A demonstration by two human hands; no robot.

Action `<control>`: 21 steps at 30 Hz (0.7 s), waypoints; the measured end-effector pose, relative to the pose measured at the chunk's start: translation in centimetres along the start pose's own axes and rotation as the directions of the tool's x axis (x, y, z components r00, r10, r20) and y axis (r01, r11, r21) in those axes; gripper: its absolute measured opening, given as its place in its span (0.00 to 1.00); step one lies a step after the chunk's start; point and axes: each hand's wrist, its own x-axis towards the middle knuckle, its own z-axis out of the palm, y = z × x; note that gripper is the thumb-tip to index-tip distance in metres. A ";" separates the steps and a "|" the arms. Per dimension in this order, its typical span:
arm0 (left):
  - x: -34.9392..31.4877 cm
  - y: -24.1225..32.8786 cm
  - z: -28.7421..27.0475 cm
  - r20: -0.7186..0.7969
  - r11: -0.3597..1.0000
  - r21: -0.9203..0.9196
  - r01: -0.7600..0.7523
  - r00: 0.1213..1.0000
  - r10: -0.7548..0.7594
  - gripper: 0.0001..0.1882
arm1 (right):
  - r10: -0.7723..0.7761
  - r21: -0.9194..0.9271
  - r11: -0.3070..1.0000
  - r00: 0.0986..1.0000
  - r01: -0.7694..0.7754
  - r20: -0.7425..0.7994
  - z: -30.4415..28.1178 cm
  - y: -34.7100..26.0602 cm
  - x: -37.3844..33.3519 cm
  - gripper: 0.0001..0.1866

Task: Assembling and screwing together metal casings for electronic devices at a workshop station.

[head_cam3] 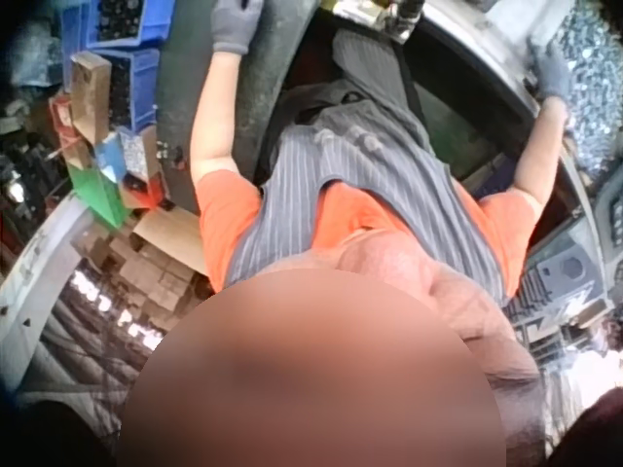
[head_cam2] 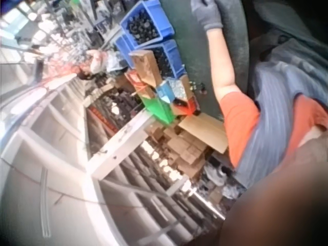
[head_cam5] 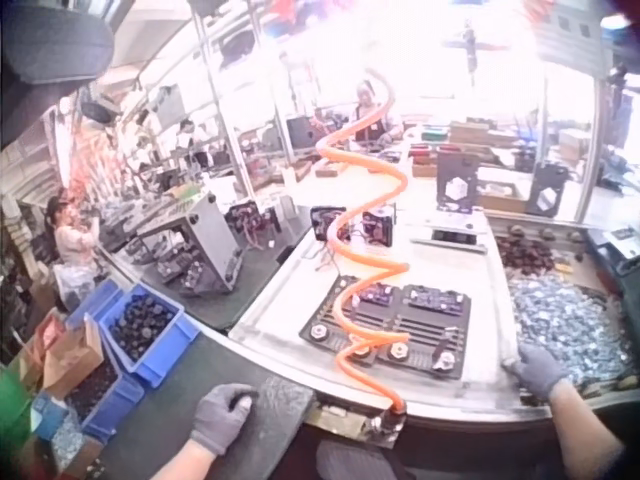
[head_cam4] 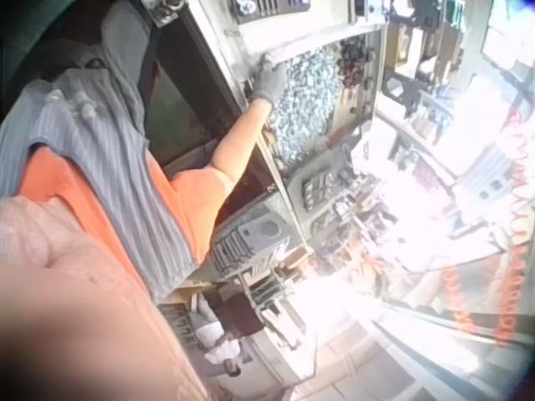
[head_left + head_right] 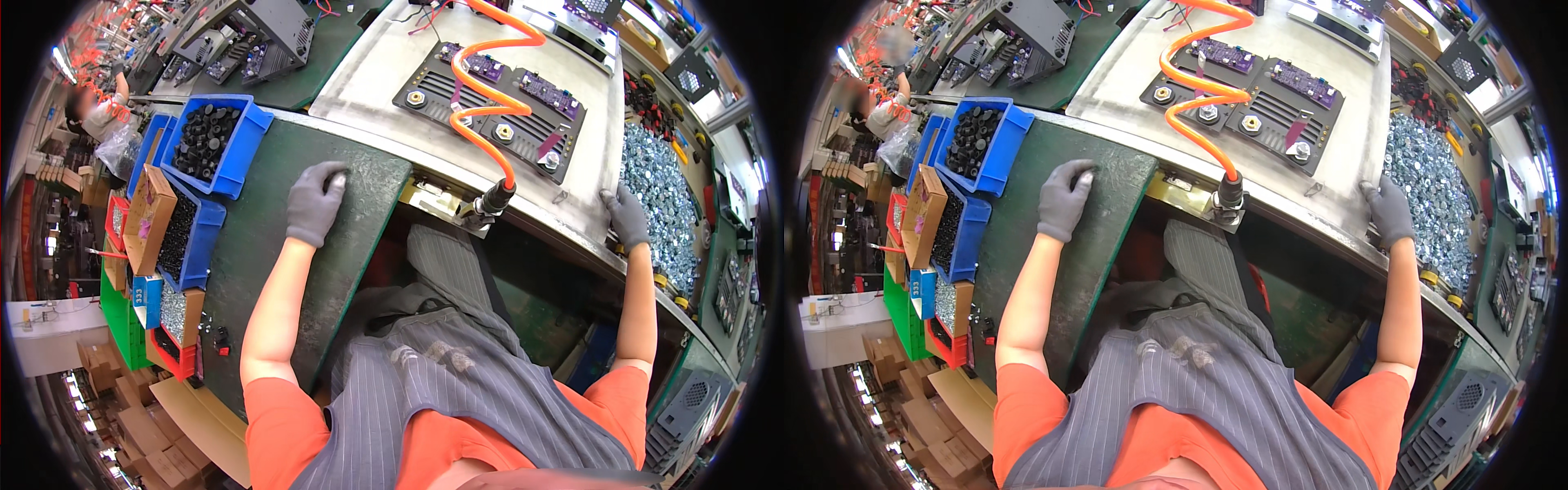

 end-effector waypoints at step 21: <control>-0.1 7.2 7.4 0.228 0.803 0.560 -0.204 0.970 0.087 0.45 | -0.034 -0.180 0.983 0.917 -0.041 -0.398 -6.0 8.9 -7.2 0.25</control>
